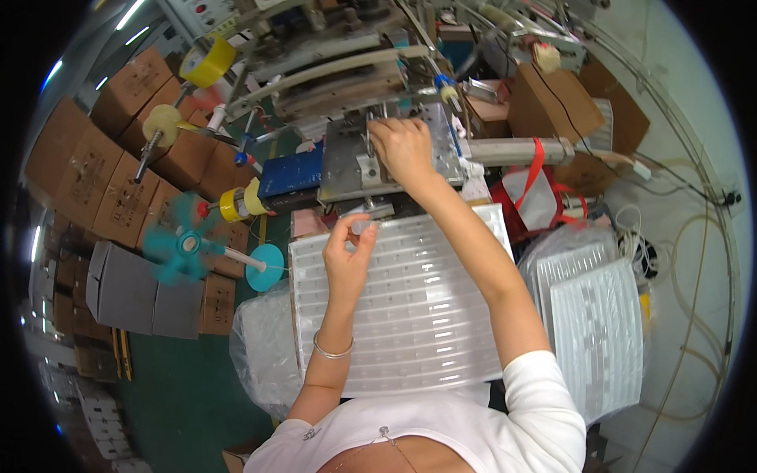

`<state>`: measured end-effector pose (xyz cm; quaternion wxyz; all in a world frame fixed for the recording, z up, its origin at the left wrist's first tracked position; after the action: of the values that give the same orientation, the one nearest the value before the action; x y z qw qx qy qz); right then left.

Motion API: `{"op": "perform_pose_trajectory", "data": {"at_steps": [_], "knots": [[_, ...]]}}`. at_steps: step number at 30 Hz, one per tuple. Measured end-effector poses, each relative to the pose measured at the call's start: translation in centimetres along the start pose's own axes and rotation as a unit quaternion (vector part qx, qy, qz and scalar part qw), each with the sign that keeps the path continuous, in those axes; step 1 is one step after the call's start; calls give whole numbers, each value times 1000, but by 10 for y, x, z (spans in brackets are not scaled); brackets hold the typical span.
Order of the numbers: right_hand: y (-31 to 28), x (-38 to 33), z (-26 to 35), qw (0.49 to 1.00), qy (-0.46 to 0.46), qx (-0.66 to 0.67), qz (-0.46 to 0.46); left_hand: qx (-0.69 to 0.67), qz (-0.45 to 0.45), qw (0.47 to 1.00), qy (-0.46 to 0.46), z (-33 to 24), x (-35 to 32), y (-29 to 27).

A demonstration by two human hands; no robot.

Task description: Manually assembling or inspecting plastic grid-like trays at a workstation.

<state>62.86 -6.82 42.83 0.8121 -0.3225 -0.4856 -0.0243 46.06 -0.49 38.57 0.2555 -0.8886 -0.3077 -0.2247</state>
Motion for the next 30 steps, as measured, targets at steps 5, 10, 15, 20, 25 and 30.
{"op": "perform_pose_trajectory", "data": {"at_steps": [5, 10, 15, 20, 25, 30], "knots": [[-22, -8, 3, 997, 16, 73, -19, -65, -13, 995, -68, 22, -10, -2], [-87, -43, -10, 952, 46, 164, 255, -38, 31, 997, -58, 28, -17, 6], [-99, -150, -12, 866, -63, 45, 494, -70, 55, 995, -51, 24, -18, 12], [-91, -224, -29, 846, -136, -51, 513, -137, 84, 984, -72, 25, -21, 26], [-82, -169, -21, 844, -48, 70, 530, -164, 160, 968, -105, 20, -15, 28], [-68, -145, -22, 869, 82, 164, 459, -111, 136, 984, -37, 19, -10, 28]]}}
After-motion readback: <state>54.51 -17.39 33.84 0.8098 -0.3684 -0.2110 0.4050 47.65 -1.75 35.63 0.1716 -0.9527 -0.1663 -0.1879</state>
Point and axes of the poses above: each hand's wrist, its own x-axis towards the middle knuckle, its own y-axis out of the palm, z = x × y, the point moved 7 cm from there along x, towards the middle knuckle, and after that the axes turned 8 degrees about y, right-handed, at the moved point
